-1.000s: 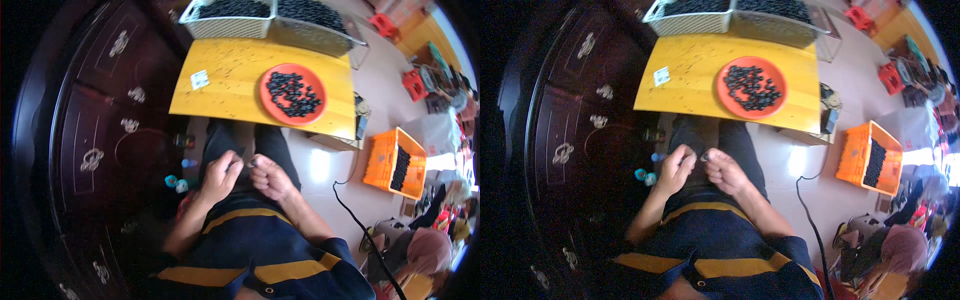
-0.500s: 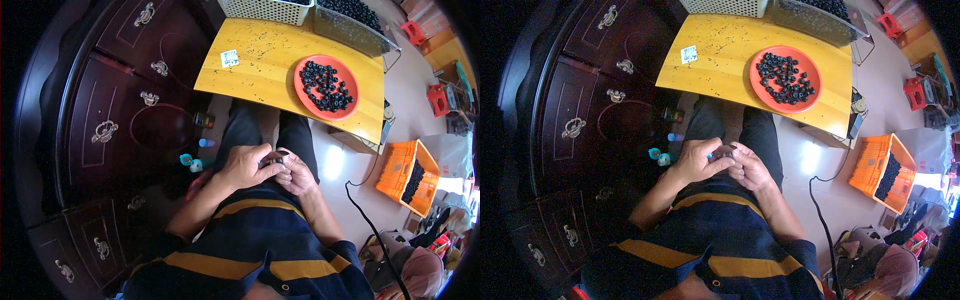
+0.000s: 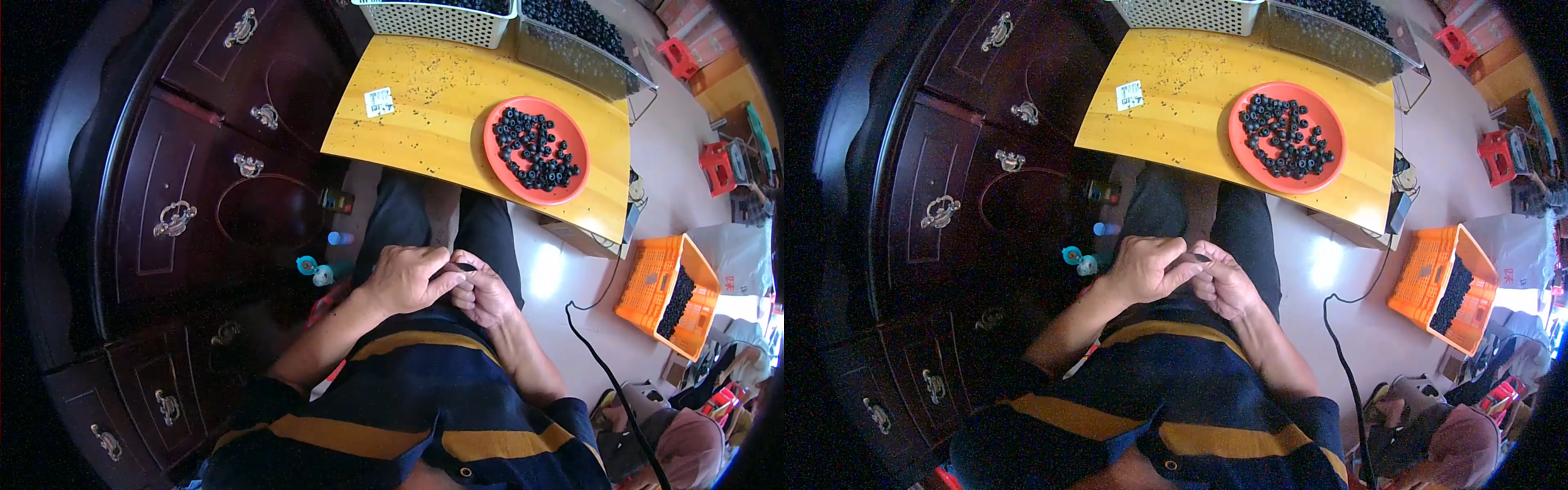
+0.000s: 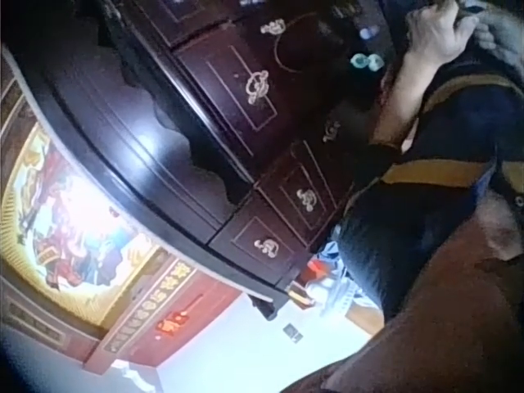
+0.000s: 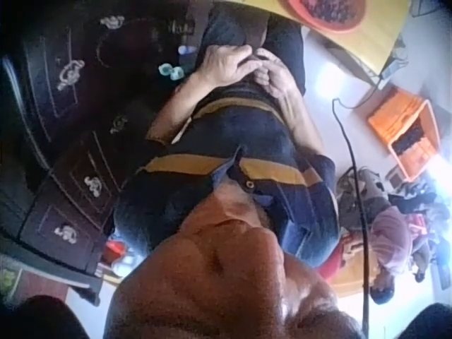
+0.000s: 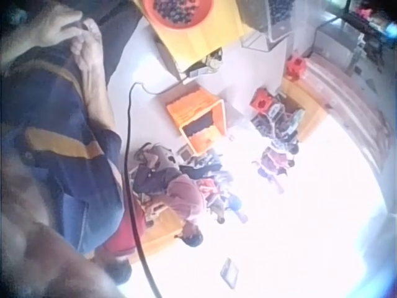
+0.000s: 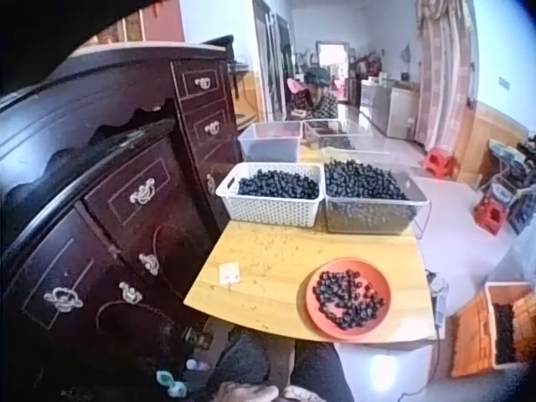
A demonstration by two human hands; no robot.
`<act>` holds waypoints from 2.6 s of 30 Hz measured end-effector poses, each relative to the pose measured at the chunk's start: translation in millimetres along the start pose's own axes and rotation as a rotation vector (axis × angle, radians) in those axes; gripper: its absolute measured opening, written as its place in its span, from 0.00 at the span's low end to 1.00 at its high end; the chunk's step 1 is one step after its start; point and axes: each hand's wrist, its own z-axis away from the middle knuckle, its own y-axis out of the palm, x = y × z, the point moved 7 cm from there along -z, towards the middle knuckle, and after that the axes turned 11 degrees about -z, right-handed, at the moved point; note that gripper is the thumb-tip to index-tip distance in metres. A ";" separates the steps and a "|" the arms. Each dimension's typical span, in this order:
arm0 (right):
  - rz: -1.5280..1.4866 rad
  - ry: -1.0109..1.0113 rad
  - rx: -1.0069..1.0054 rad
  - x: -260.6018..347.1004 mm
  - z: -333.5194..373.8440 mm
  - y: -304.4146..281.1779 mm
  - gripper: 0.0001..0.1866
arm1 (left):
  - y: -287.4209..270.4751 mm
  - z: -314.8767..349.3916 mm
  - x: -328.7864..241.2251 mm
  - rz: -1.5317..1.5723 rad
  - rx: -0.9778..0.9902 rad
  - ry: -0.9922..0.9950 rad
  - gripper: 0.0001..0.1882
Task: The person sorts and cleans berries by hand and with a utility knife, placing them into bins.
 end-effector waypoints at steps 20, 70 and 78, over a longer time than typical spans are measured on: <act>-0.039 0.016 -0.040 -3.3 -0.5 2.2 0.06 | -3.2 -0.3 4.1 0.021 0.022 -0.013 0.20; -0.080 0.097 -0.265 -17.3 -11.4 -27.8 0.12 | -12.2 -27.7 27.6 0.014 0.345 -0.062 0.16; -0.111 0.050 -0.223 -8.1 -9.4 -17.5 0.12 | -68.8 -136.4 100.1 0.179 0.480 -0.157 0.20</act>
